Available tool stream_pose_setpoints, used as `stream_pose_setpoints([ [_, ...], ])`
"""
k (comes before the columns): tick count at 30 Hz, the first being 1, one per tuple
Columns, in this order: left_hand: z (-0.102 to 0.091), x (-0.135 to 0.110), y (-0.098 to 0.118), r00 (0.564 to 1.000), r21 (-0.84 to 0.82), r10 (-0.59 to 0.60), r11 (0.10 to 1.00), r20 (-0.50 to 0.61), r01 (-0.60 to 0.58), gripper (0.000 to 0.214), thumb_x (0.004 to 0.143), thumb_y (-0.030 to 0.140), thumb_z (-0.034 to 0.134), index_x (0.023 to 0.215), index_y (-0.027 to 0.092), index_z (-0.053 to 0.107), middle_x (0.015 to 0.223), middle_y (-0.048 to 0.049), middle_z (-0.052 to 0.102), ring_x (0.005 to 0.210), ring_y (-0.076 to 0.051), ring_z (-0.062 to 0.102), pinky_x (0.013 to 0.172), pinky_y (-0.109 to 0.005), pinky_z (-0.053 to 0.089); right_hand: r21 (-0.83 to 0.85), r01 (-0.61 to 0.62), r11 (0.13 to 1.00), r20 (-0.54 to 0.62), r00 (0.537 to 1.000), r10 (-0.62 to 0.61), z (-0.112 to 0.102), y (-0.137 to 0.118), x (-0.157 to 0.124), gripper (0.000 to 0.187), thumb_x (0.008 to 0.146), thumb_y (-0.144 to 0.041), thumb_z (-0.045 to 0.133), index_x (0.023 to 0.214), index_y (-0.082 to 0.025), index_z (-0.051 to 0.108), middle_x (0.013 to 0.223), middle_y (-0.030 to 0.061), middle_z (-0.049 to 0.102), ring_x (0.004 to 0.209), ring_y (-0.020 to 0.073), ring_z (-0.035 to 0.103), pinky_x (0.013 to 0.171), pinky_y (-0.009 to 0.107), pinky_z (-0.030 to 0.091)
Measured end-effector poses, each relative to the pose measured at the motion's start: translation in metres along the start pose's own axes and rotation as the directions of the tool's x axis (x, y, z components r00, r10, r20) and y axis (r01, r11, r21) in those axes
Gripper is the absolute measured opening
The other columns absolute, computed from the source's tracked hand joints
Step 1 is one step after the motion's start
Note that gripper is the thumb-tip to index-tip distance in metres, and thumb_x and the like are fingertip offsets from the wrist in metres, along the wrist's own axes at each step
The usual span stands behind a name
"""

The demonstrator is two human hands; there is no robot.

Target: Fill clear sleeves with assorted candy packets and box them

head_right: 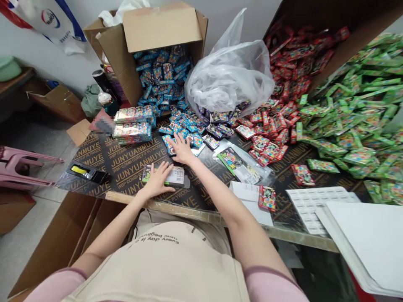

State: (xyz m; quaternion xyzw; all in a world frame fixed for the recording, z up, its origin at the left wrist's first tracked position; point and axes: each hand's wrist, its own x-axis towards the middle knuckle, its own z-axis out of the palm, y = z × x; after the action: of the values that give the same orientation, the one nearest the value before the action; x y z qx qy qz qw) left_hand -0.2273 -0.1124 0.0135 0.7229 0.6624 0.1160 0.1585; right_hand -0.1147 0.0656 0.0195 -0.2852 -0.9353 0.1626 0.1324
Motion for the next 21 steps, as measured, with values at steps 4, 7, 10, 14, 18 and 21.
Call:
stream_pose_setpoints([
  [4, 0.000, 0.009, 0.006, 1.000, -0.074, 0.004, 0.997, -0.017, -0.006, 0.082, 0.071, 0.043, 0.077, 0.141, 0.019, 0.041, 0.145, -0.0204, 0.045, 0.140, -0.036, 0.034, 0.113, -0.068, 0.001, 0.138, 0.033, 0.990, 0.045, 0.998, -0.040, -0.002, -0.005, 0.021, 0.083, 0.062, -0.020, 0.073, 0.140, -0.016, 0.046, 0.139, 0.0197, 0.049, 0.132, 0.0381, 0.040, 0.110, 0.062, 0.020],
  [7, -0.017, 0.005, 0.000, 0.938, -0.309, -0.188, 0.947, -0.293, 0.093, 0.075, 0.074, 0.042, 0.074, 0.139, 0.022, 0.041, 0.145, -0.0182, 0.044, 0.138, -0.033, 0.037, 0.115, -0.062, 0.015, 0.626, -0.074, 0.776, 0.105, 0.994, 0.010, -0.013, -0.011, -0.002, 0.064, 0.070, -0.036, 0.067, 0.130, -0.016, 0.055, 0.126, 0.0143, 0.061, 0.113, 0.0292, 0.057, 0.096, 0.048, 0.045],
  [10, -0.037, 0.006, 0.002, 0.860, -0.615, -0.345, 0.787, -0.375, 0.048, 0.068, 0.073, 0.042, 0.074, 0.131, 0.020, 0.048, 0.134, -0.0148, 0.053, 0.123, -0.027, 0.052, 0.105, -0.045, 0.040, 0.893, -0.310, 0.327, 0.352, 0.933, -0.076, -0.026, -0.020, -0.037, 0.045, 0.081, -0.050, 0.052, 0.104, -0.014, 0.066, 0.099, 0.0114, 0.071, 0.084, 0.0226, 0.068, 0.070, 0.036, 0.056],
  [14, -0.042, 0.017, 0.025, 0.955, -0.852, -0.292, 0.510, -0.044, 0.116, 0.041, 0.063, 0.047, 0.079, 0.086, 0.015, 0.070, 0.084, -0.0038, 0.066, 0.074, -0.016, 0.060, 0.072, -0.030, 0.050, 0.811, -0.571, 0.123, 0.584, 0.801, -0.130, -0.035, -0.028, -0.074, 0.061, 0.087, -0.067, 0.034, 0.081, -0.015, 0.065, 0.074, 0.0119, 0.071, 0.059, 0.0226, 0.067, 0.050, 0.035, 0.054],
  [18, -0.029, 0.025, 0.048, 0.899, -0.960, -0.367, 0.050, 0.239, 0.276, 0.043, 0.052, 0.049, 0.084, 0.061, 0.013, 0.062, 0.060, 0.0008, 0.061, 0.053, -0.010, 0.053, 0.056, -0.024, 0.045, 0.833, -0.402, 0.380, 0.375, 0.915, 0.146, -0.040, -0.028, -0.100, 0.080, 0.083, -0.080, 0.024, 0.104, -0.016, 0.065, 0.093, 0.0143, 0.071, 0.075, 0.0243, 0.069, 0.065, 0.038, 0.057],
  [21, -0.020, 0.028, 0.054, 0.867, -0.953, -0.397, -0.092, 0.301, 0.288, 0.042, 0.047, 0.046, 0.086, 0.059, 0.014, 0.062, 0.058, 0.0012, 0.062, 0.051, -0.009, 0.053, 0.056, -0.023, 0.044, 0.612, -0.098, 0.785, -0.062, 0.983, 0.171, -0.047, -0.031, -0.118, 0.088, 0.069, -0.077, 0.059, 0.136, -0.021, 0.048, 0.137, 0.0169, 0.052, 0.124, 0.0322, 0.051, 0.102, 0.050, 0.041],
])
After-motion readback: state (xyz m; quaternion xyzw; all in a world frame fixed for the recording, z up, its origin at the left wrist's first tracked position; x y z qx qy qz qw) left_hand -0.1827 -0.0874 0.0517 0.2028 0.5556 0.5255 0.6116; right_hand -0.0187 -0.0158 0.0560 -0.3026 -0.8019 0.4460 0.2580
